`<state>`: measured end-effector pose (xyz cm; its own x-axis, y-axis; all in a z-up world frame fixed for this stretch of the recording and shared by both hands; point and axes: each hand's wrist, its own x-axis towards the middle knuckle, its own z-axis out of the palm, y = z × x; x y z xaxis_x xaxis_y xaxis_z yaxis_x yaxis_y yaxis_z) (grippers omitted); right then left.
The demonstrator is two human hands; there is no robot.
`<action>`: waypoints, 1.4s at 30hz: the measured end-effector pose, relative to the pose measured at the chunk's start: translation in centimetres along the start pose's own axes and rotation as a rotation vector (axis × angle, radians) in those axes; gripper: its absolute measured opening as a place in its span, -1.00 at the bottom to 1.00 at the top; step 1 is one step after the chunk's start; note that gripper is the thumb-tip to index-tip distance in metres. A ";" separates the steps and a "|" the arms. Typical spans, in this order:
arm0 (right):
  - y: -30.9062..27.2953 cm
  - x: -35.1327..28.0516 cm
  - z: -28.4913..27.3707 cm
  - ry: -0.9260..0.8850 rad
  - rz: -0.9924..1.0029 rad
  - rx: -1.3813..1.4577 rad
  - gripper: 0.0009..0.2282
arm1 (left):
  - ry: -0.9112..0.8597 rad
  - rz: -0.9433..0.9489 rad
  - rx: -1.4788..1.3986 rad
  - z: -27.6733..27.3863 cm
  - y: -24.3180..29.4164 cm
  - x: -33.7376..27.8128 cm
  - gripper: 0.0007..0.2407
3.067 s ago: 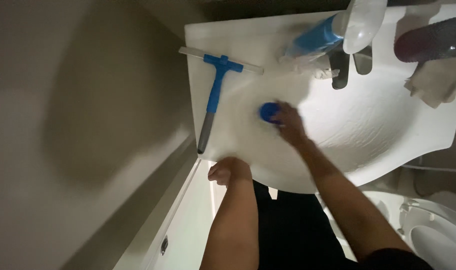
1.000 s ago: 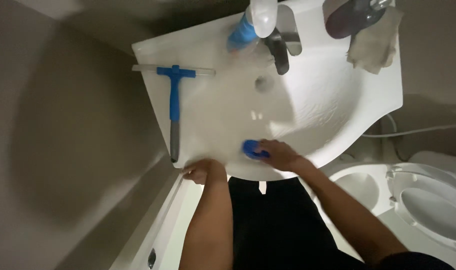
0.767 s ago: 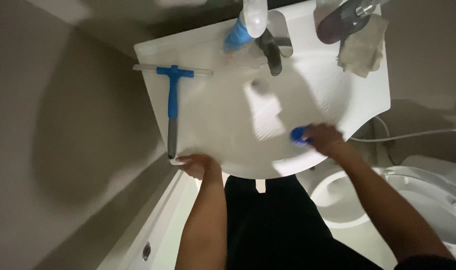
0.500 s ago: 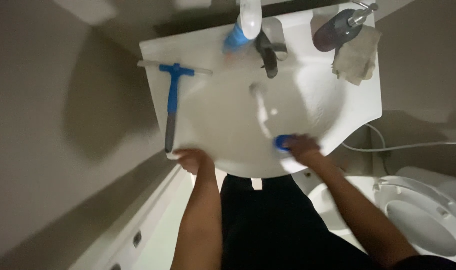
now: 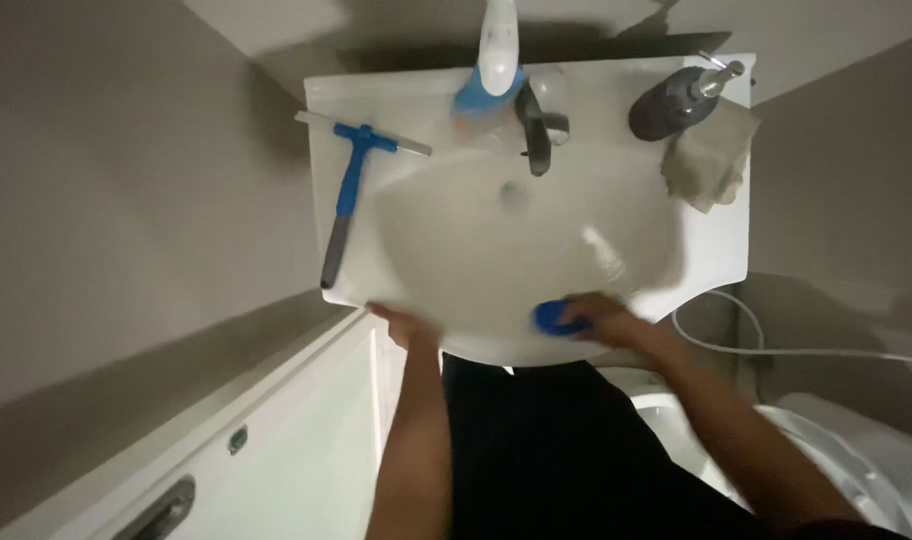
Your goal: The person scrubs the inside of a white bathroom sink using a blue sponge. They move the sponge in circular motions across the basin and around the drain area. A squeegee and soap dispenser remain on the sink's edge throughout the task.
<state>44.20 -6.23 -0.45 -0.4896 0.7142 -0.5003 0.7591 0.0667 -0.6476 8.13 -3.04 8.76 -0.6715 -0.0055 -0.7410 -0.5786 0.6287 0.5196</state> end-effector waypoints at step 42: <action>-6.3 16.9 0.2 -0.072 -0.156 0.067 -0.74 | 0.268 0.484 0.233 1.8 -10.6 12.4 -0.38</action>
<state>31.06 5.25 -4.96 -0.6302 0.6473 -0.4289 0.6423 0.1243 -0.7563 6.76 -8.42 -6.71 -0.9442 0.1470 -0.2947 -0.0818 0.7622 0.6421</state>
